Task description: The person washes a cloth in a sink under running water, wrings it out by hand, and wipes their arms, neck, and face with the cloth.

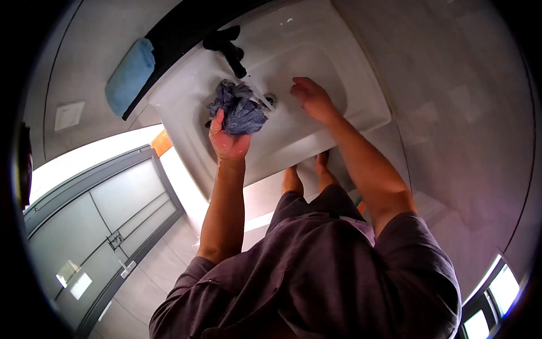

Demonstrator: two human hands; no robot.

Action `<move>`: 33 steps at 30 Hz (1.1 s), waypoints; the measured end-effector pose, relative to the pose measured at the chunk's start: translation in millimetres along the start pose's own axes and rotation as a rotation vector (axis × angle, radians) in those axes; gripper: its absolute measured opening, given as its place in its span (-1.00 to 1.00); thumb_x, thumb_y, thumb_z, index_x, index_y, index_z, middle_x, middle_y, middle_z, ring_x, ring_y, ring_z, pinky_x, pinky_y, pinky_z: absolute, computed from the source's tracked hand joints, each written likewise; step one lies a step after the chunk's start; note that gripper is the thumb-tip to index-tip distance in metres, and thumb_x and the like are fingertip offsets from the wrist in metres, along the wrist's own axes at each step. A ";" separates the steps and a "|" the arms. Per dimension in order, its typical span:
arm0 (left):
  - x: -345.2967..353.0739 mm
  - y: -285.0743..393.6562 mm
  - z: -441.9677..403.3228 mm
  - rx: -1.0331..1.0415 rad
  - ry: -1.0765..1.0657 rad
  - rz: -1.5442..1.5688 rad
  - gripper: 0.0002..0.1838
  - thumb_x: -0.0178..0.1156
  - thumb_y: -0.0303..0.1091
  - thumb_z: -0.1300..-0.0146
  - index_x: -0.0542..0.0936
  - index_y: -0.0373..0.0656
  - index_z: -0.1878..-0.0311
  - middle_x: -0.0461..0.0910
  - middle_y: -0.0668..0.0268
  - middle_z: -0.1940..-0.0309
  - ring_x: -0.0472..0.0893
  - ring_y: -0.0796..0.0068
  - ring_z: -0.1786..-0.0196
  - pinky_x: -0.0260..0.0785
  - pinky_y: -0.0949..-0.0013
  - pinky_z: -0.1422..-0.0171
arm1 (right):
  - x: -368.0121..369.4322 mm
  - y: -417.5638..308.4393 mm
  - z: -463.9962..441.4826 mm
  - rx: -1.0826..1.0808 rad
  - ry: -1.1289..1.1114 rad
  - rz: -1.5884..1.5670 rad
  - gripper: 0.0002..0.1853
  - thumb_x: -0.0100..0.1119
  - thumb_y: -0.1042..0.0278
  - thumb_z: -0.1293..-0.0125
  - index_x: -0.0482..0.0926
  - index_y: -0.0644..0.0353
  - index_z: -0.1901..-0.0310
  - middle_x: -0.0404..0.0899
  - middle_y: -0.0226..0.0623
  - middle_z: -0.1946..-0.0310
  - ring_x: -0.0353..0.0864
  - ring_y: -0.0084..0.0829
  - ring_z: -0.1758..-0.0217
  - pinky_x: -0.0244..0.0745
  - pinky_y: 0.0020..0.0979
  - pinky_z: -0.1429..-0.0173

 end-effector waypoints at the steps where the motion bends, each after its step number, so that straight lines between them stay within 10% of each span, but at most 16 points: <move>1: 3.7 -2.8 0.4 -0.016 0.011 0.016 -0.45 0.20 -0.27 -0.32 0.47 -0.23 -0.35 0.59 0.12 -0.24 0.56 0.02 -0.29 0.31 -0.11 -0.49 | 8.8 15.1 -17.0 -0.100 0.140 0.154 -0.28 0.21 -0.25 -0.40 0.45 0.12 -0.38 0.59 -0.22 -0.15 0.57 -0.35 -0.13 0.54 -0.35 -0.13; 4: 40.9 -6.2 13.4 -0.002 -0.037 -0.056 -0.42 0.20 -0.31 -0.29 0.45 -0.23 -0.38 0.58 0.11 -0.26 0.56 -0.01 -0.29 0.29 -0.11 -0.50 | 45.1 5.8 -16.1 -0.042 0.180 -0.255 -0.30 0.14 -0.30 -0.43 0.52 0.17 -0.31 0.64 -0.24 -0.05 0.59 -0.38 -0.04 0.55 -0.38 -0.09; 9: 56.8 -11.1 26.6 0.026 -0.227 -0.094 -0.12 -0.02 0.37 -0.44 0.28 -0.19 -0.52 0.38 0.13 -0.45 0.35 0.03 -0.49 0.12 -0.12 -0.60 | 85.5 -4.7 -6.0 0.384 -0.417 -0.892 -0.04 -0.01 -0.58 -0.34 0.48 0.29 -0.32 0.68 -0.10 -0.09 0.71 -0.18 0.04 0.62 -0.09 -0.12; 13: 15.7 4.0 6.6 0.050 -0.160 -0.238 -0.34 0.06 0.06 -0.50 0.35 -0.23 -0.47 0.44 0.15 -0.41 0.40 0.09 -0.46 0.18 -0.07 -0.56 | 64.2 -10.6 2.2 0.351 -0.719 -0.781 -0.10 0.05 -0.46 -0.39 0.40 0.27 -0.40 0.64 -0.07 -0.18 0.72 -0.10 -0.11 0.67 -0.07 -0.14; 16: -45.7 14.9 -16.1 0.025 0.011 -0.380 -0.49 0.14 -0.23 -0.44 0.46 -0.24 -0.38 0.55 0.17 -0.30 0.50 0.14 -0.38 0.25 -0.04 -0.53 | 21.8 -10.3 -38.8 -0.179 -0.441 0.073 -0.49 0.40 0.20 -0.34 0.58 0.33 -0.21 0.69 -0.14 -0.06 0.75 -0.26 0.02 0.68 -0.23 -0.07; 19: -47.4 13.2 -26.5 -0.003 0.057 -0.347 -0.56 0.17 -0.40 -0.36 0.53 -0.24 -0.29 0.63 0.18 -0.19 0.57 0.15 -0.30 0.32 0.00 -0.49 | 9.1 -17.5 -47.1 -0.073 -0.031 -0.227 -0.56 0.38 0.47 -0.27 0.60 0.33 -0.19 0.71 -0.19 0.03 0.70 -0.42 0.06 0.61 -0.40 -0.07; 23: -56.9 -15.3 -55.2 -0.111 0.064 -0.256 -0.60 0.18 -0.40 -0.37 0.55 -0.20 -0.25 0.66 0.22 -0.13 0.62 0.20 -0.23 0.40 0.07 -0.41 | 50.3 -28.1 -21.5 -0.228 0.144 -0.513 -0.61 0.33 0.51 -0.30 0.63 0.25 -0.17 0.70 -0.26 0.07 0.65 -0.48 0.10 0.58 -0.43 -0.06; 26: -56.0 -27.1 -74.1 -0.182 0.152 -0.324 -0.56 0.22 -0.12 -0.45 0.54 -0.14 -0.27 0.63 0.24 -0.13 0.59 0.30 -0.18 0.47 0.20 -0.23 | 107.2 -38.0 32.1 -0.559 0.017 -0.127 -0.67 0.33 0.51 -0.33 0.64 0.17 -0.12 0.59 -0.36 -0.06 0.60 -0.43 -0.10 0.48 -0.42 -0.26; 28: -68.0 -40.8 -76.1 -0.046 -0.173 -0.176 -0.57 0.20 -0.12 -0.46 0.54 -0.15 -0.27 0.64 0.23 -0.12 0.60 0.30 -0.16 0.48 0.23 -0.19 | 144.2 -49.4 68.1 -0.759 0.068 0.298 -0.59 0.46 0.29 -0.18 0.67 0.03 -0.09 0.60 -0.23 -0.01 0.63 -0.09 -0.09 0.47 -0.22 -0.33; 30: -76.0 -56.7 -69.1 0.094 -0.496 -0.029 -0.58 0.18 -0.13 -0.47 0.54 -0.15 -0.27 0.64 0.23 -0.11 0.61 0.29 -0.14 0.48 0.25 -0.15 | 152.8 -52.0 57.3 -0.807 0.195 0.859 -0.66 0.42 0.11 -0.19 0.69 -0.01 0.02 0.63 -0.22 -0.05 0.70 -0.18 -0.07 0.62 -0.12 -0.16; 33: -60.1 -44.9 -53.4 -0.007 -0.022 -0.533 -0.61 0.09 -0.15 -0.51 0.59 -0.22 -0.21 0.67 0.24 -0.01 0.64 0.32 -0.07 0.49 0.33 -0.13 | 97.8 -36.3 -37.0 -0.696 0.427 0.770 -0.64 0.35 0.06 -0.23 0.68 0.08 0.04 0.68 -0.14 0.01 0.70 -0.12 -0.05 0.61 -0.15 -0.16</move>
Point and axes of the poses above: each hand's wrist, its own z-axis away from the middle knuckle, its own x-axis out of the palm, y = z × x, the point moved 4 cm from there along -z, towards the middle knuckle
